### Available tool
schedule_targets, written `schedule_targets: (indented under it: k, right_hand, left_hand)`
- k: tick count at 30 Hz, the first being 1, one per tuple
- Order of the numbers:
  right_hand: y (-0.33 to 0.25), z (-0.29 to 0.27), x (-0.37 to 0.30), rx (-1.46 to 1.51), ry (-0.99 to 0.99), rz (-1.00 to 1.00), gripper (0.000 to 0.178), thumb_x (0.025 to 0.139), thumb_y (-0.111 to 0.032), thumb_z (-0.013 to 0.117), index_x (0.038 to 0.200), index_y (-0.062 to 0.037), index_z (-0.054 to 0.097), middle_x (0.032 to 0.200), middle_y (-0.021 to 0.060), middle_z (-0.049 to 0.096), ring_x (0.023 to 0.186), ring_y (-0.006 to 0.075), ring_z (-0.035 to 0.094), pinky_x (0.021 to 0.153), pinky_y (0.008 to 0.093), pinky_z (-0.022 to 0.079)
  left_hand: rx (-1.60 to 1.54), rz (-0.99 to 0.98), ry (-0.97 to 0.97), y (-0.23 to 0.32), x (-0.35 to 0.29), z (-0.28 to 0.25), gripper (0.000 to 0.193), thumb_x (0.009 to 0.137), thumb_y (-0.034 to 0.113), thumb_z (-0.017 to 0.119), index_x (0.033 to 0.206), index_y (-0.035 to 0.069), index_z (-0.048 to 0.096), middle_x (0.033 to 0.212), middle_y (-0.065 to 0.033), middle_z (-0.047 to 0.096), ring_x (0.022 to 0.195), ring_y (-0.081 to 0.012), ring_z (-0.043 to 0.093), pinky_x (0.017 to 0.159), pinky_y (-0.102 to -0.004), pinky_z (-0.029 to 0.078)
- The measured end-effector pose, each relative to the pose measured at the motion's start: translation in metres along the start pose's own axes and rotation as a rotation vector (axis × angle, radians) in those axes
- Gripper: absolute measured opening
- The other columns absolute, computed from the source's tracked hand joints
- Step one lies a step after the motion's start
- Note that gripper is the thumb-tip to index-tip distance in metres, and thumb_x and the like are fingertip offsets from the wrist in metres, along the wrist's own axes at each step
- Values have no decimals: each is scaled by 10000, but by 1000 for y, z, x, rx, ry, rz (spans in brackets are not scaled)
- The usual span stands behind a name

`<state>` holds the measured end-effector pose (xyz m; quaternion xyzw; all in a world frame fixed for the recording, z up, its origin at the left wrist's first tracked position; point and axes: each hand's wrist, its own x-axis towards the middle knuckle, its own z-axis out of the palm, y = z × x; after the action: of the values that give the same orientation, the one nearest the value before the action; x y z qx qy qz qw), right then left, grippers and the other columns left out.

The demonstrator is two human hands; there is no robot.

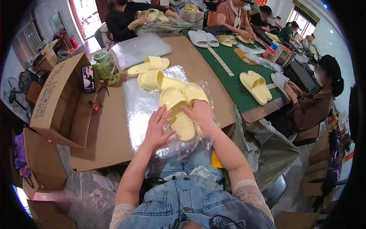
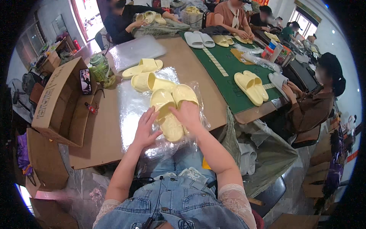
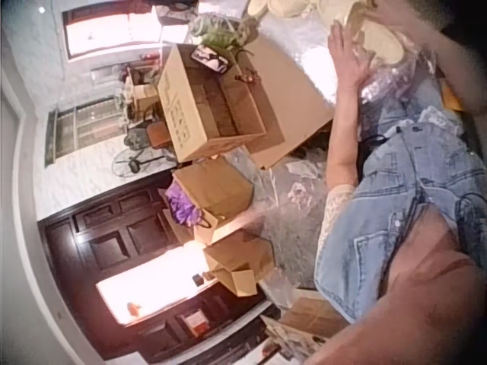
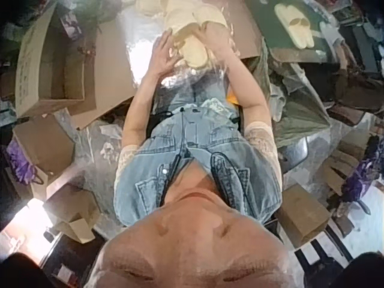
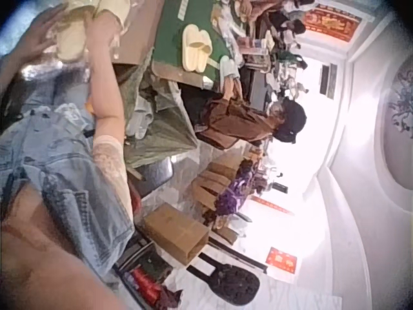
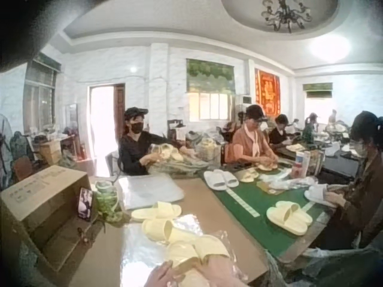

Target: The person sits at a long table in a workshop and repeatedly picks up pairs of yellow and white plastic slippers. They place each pair into a clear plastic bag and set the packaged items aside. Other workers are visible in the background performing similar tasks.

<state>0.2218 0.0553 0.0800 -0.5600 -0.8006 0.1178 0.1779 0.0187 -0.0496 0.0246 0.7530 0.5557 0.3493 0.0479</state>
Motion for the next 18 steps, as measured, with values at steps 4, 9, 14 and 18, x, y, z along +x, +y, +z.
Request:
schedule_targets:
  k: [4,9,14,18]
  right_hand:
    - [7,44,7,67,155,-56,425,907,-442,639,870,-18,624,792,168,693,741,396,679,664,501,528]
    - [16,49,0,199,174,-76,304,905,-345,623,862,-47,580,771,165,673,712,394,656,631,502,503]
    - [35,20,-35,282,122,-29,270,856,-323,654,869,-59,597,766,163,664,714,384,650,632,475,502]
    - [96,-5,-76,209,66,1,278,818,-327,688,857,-63,611,744,158,658,692,368,649,615,444,504]
  left_hand:
    - [25,-1,1,-2,0,2,819,792,460,743,1482,135,445,1596,-155,328,1447,-367,333,1185,-507,250]
    - [-19,-33,2,3,3,-2,745,801,339,741,1446,83,470,1550,-205,380,1403,-400,378,1156,-494,302]
    - [-150,-120,177,-5,0,3,668,869,333,711,1427,52,473,1451,-237,457,1335,-415,425,1114,-487,345]
    - [-102,-132,164,-13,-2,11,601,897,314,691,1391,35,493,1410,-253,485,1281,-427,471,1080,-485,382]
